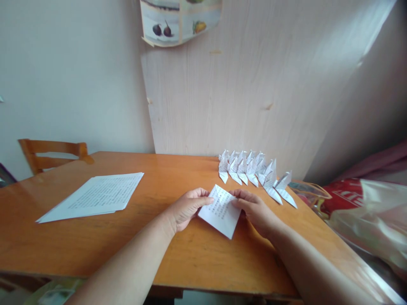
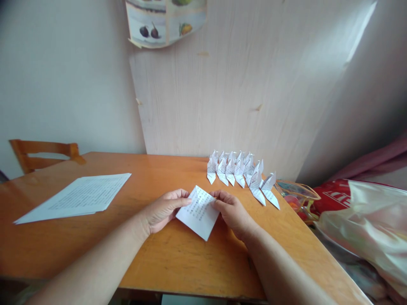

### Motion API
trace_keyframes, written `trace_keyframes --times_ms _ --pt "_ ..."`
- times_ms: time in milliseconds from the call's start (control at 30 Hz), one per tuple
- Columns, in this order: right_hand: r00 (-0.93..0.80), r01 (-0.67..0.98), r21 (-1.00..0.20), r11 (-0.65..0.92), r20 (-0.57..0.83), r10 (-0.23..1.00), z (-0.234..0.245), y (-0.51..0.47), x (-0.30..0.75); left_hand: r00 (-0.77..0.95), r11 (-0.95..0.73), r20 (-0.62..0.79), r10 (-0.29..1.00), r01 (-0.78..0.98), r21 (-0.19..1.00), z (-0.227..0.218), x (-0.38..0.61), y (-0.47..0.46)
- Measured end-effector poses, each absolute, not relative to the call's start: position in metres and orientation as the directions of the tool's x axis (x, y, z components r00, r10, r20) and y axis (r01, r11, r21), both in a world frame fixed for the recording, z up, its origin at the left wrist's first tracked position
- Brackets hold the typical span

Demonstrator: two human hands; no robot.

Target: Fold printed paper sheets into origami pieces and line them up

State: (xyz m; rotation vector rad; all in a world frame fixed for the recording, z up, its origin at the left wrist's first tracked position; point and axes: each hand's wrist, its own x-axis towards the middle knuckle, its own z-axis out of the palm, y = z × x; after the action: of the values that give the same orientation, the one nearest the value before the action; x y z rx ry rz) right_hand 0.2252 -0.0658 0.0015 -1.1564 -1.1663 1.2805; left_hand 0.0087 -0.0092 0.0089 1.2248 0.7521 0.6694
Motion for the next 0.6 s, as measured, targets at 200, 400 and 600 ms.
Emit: trace_keyframes --times_ms 200,400,600 --pt "-0.1 -0.025 -0.994 -0.11 -0.107 0.989 0.003 -0.069 0.224 0.613 0.145 -0.157 0.774 0.069 0.987 0.009 0.011 -0.012" --pt "0.134 0.509 -0.839 0.194 0.3 0.944 -0.009 -0.061 0.233 0.439 0.12 -0.132 0.889 0.054 0.991 0.006 0.016 -0.011" --pt "-0.234 0.675 -0.532 0.511 0.503 0.832 0.003 -0.077 0.22 0.292 0.128 -0.133 0.947 0.037 0.991 0.001 0.018 -0.008"
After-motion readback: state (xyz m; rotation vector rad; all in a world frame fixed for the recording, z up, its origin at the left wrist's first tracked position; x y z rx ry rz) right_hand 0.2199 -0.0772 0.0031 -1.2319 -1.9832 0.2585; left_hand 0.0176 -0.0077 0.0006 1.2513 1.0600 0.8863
